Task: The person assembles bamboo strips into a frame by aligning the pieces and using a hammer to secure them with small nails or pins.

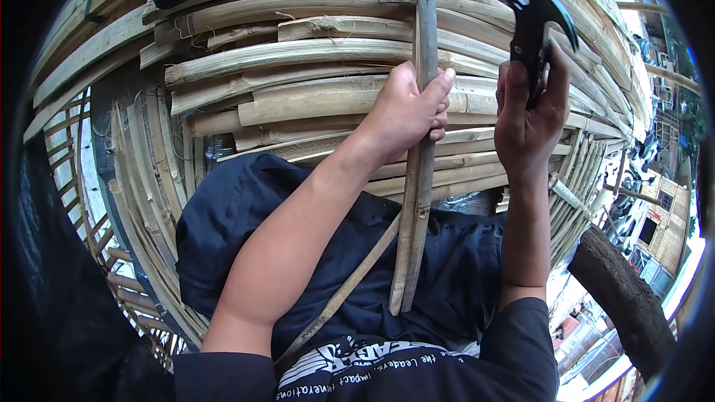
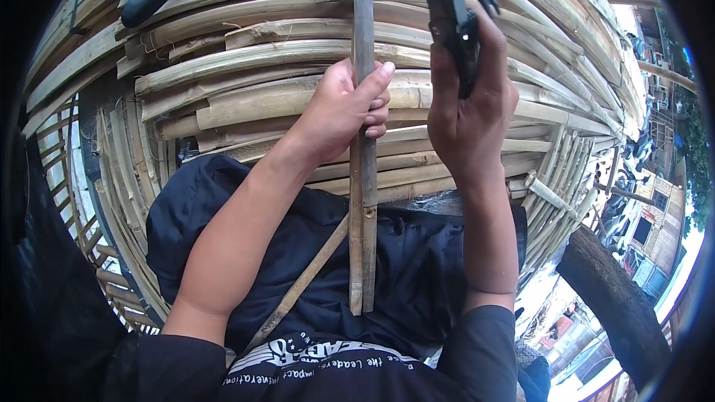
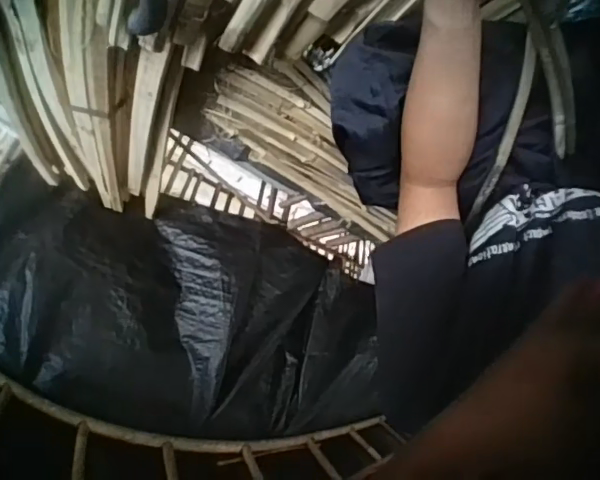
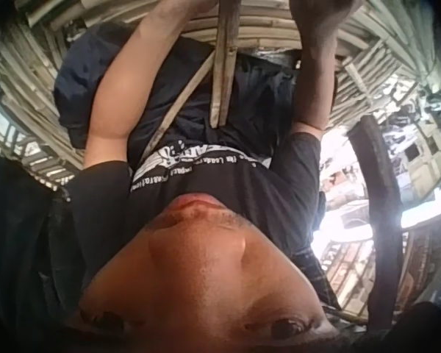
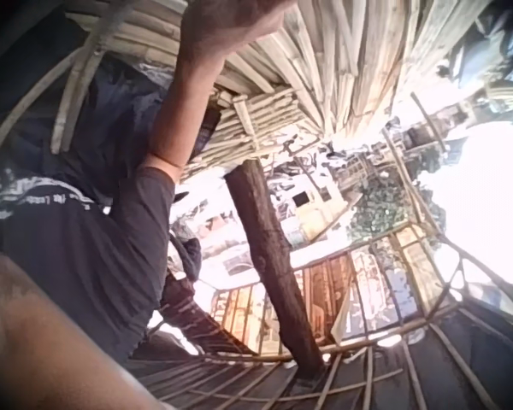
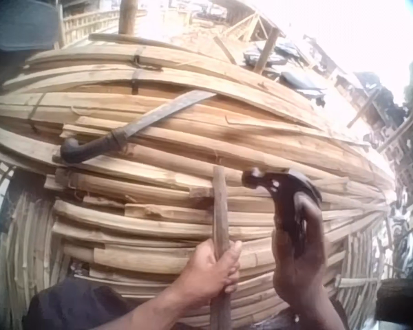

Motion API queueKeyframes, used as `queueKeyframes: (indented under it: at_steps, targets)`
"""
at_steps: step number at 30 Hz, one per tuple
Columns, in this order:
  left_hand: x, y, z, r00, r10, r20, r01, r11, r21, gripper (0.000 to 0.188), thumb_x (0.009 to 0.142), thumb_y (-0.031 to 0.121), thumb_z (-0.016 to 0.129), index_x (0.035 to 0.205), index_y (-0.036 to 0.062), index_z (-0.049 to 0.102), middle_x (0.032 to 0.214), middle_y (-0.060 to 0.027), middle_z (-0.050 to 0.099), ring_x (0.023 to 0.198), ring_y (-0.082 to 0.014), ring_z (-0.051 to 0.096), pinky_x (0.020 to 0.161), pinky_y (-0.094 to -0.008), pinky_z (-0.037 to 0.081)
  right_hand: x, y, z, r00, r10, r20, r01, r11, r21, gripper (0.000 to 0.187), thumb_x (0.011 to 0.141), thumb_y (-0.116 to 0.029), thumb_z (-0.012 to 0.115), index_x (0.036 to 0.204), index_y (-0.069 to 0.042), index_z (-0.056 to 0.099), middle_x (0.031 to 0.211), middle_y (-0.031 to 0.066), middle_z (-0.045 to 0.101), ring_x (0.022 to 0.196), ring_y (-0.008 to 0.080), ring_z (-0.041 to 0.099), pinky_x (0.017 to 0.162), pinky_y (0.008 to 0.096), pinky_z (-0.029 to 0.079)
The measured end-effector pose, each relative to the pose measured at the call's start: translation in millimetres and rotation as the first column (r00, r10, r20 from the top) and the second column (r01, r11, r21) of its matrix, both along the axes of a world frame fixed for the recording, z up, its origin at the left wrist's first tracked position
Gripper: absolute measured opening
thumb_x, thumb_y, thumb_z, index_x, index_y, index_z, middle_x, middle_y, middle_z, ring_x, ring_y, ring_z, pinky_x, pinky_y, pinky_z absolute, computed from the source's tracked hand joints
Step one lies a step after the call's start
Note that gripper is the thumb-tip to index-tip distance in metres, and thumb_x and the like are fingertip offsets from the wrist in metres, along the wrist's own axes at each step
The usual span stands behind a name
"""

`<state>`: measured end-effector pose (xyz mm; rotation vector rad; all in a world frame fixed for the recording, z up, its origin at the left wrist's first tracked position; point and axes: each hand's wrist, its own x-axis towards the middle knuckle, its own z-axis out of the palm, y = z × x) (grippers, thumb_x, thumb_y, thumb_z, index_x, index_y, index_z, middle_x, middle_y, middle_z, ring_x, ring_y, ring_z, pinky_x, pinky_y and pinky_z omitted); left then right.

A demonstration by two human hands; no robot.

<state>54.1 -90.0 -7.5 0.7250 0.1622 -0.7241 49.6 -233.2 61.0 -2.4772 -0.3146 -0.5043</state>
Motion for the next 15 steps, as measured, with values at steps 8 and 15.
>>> queueKeyframes:
  at_steps: [8, 15]
  targets:
    - [-3.0, 1.6, 1.9, 1.0, -0.001, -0.011, 0.001, 1.0, 0.003, 0.024, 0.103, 0.029, 0.058, 0.093, 0.0123, 0.043, 0.068, 0.0061, 0.038, 0.055, -0.0041, 0.038, 0.048, -0.0209, 0.037, -2.4, -6.1, -3.6, 0.999, -0.049, -0.004, 0.049, 0.999, 0.003, 0.042, 0.096, -0.01, 0.062, 0.137, -0.008, 0.052, 0.081, 0.0171, 0.069, 0.074, 0.0275, 0.071, 0.067, 0.0345, 0.053]
    - [-2.0, 3.4, 0.3, 1.0, -0.009, 0.001, 0.009, 1.0, 0.0, 0.025, 0.103, 0.029, 0.058, 0.092, 0.0124, 0.043, 0.067, 0.0067, 0.037, 0.055, -0.0039, 0.037, 0.048, -0.0213, 0.038, 1.3, -2.9, 5.6, 0.999, 0.043, 0.017, -0.041, 0.993, -0.113, 0.047, 0.093, -0.008, 0.066, 0.138, -0.01, 0.054, 0.089, 0.0189, 0.072, 0.079, 0.0241, 0.074, 0.065, 0.0339, 0.053]
